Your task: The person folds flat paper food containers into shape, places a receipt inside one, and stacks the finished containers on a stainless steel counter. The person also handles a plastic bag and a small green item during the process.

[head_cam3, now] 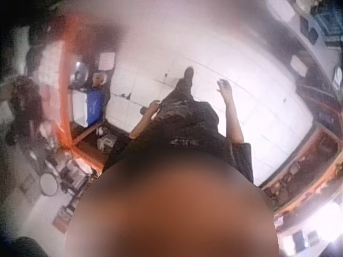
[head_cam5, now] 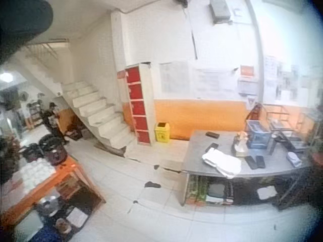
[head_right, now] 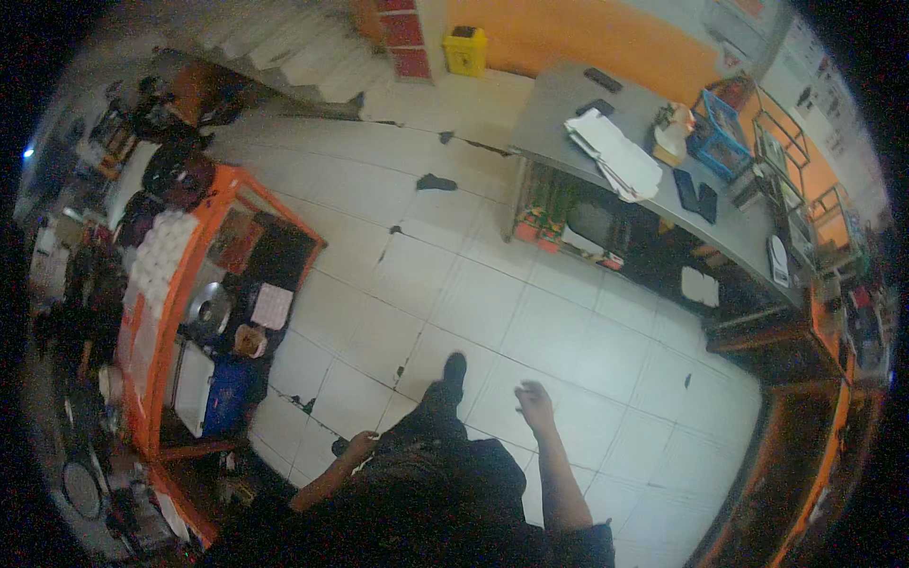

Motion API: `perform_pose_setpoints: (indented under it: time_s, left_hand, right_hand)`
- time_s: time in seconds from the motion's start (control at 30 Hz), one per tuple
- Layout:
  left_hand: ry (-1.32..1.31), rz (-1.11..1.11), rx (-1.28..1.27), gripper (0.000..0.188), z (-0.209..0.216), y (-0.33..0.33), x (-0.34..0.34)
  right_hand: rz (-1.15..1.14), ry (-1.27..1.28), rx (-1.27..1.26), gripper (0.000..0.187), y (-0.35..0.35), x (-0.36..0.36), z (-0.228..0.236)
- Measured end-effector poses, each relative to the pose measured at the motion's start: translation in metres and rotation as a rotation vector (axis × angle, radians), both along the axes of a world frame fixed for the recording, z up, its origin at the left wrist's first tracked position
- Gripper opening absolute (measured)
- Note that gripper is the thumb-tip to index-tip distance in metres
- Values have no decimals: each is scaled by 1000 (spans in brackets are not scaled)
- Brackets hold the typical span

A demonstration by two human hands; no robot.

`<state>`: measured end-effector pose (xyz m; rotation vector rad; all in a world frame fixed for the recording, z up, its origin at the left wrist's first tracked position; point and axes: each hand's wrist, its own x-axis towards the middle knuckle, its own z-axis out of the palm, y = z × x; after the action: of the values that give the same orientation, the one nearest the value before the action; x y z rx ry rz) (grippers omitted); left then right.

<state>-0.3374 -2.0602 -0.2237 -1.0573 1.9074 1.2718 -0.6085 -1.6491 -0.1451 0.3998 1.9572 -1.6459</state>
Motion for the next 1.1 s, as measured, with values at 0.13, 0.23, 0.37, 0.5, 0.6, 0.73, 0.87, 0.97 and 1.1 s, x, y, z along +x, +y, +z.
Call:
perform_pose_setpoints:
  time_s: [0.13,0.23,0.37,0.5,0.6,0.73,0.87,0.97,1.1]
  left_hand:
    - [-118,-111,-8,38,-48,-6,-21]
    - [78,-90,36,36,-77,-13,-60]
    - [3,356,458,36,-88,-10,-161]
    - [77,-122,48,38,-46,-19,-317]
    - [234,-54,16,38,-8,11,-426]
    - [435,42,24,34,27,79,-532]
    - [465,96,65,31,40,165,-602]
    - [596,2,31,30,50,222,-639]
    - [650,-14,2,29,78,279,-680]
  right_hand:
    - [235,103,150,40,-29,-81,18]
    - [273,47,127,37,-51,-120,28]
    - [335,183,126,25,-52,-164,41]
    - [69,200,116,26,-23,-216,59]
    - [-34,80,248,40,34,-287,69]
    - [-215,333,375,45,105,-420,62]
    - [-101,827,745,44,156,-569,60]
    - [44,754,959,66,165,-645,57]
    - [325,555,1085,83,167,-685,47]
